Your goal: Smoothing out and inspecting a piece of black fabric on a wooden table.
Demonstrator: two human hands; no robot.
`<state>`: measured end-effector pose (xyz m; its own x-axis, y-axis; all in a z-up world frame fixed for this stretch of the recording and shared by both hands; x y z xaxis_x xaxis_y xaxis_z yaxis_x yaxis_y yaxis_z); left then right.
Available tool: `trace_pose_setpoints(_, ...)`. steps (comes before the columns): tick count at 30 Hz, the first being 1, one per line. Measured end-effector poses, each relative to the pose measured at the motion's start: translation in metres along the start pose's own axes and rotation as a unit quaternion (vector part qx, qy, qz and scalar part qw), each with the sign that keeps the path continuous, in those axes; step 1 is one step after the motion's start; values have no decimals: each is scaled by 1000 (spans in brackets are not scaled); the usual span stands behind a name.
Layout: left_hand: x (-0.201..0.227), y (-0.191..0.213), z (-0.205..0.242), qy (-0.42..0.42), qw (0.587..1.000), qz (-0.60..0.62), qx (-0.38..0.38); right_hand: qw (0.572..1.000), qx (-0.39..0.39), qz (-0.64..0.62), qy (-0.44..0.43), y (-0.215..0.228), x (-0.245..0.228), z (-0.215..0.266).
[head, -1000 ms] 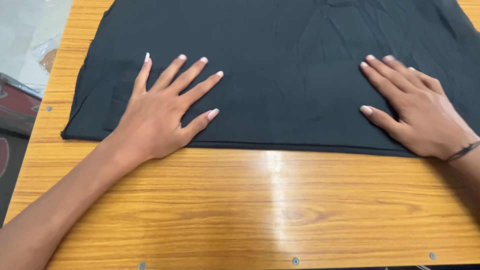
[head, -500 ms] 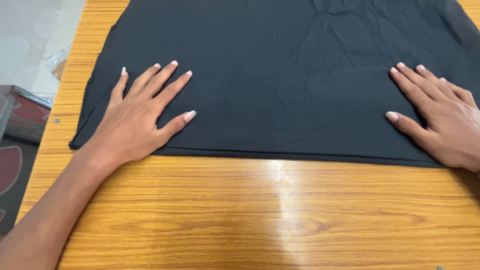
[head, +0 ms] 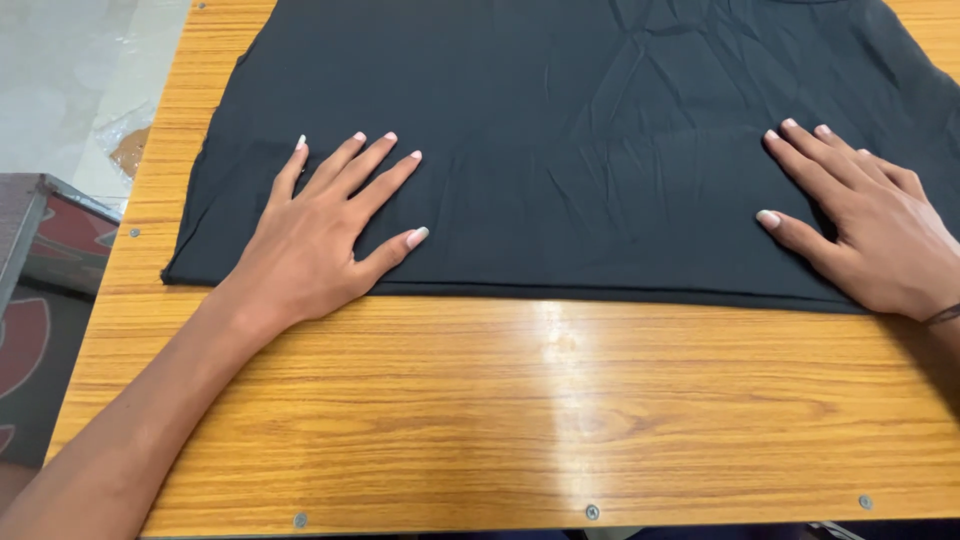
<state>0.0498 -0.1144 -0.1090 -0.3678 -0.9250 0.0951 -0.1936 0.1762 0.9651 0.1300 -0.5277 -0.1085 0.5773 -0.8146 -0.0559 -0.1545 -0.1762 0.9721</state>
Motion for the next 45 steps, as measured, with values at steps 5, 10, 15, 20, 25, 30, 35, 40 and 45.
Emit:
trace_pose_setpoints(5,-3,-4,1,7,1000,-3,-6,1000,0,2,6,-3,4,-2)
trace_pose_setpoints(10,-4,-7,0,13,1000,-3,-13,995,-10,101,16,-7,11,-18)
trace_pose_setpoints(15,-4,-7,1,9,1000,-6,-8,997,31,-12,72,37,-106,-57)
trace_pose_setpoints(20,-2,-3,4,11,1000,-3,-6,988,-2,-90,129,-6,-150,-71)
trace_pose_setpoints(25,-3,-2,4,10,1000,0,-6,991,-18,-39,128,-24,-135,-62)
trace_pose_setpoints(30,-1,-2,2,7,1000,0,-8,996,-6,35,82,-21,-82,-44)
trace_pose_setpoints(35,-1,-5,0,5,1000,-1,-9,998,-7,43,40,-13,-45,-28)
trace_pose_setpoints(40,-3,-4,1,10,1000,0,-12,999,-3,30,22,-20,4,-14)
trace_pose_setpoints(45,-2,-4,0,12,1000,-1,-21,999,36,-19,-2,-17,19,-7)
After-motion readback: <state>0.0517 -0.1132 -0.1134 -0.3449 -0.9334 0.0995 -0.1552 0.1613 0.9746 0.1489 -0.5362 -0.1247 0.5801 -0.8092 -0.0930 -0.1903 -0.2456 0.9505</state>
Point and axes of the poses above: each hand's wrist, its own z-axis away from the middle knuckle, its own y-axis out of the back of the hand, x = y × z, the point moved 9 cm from there along -z, towards the middle knuckle
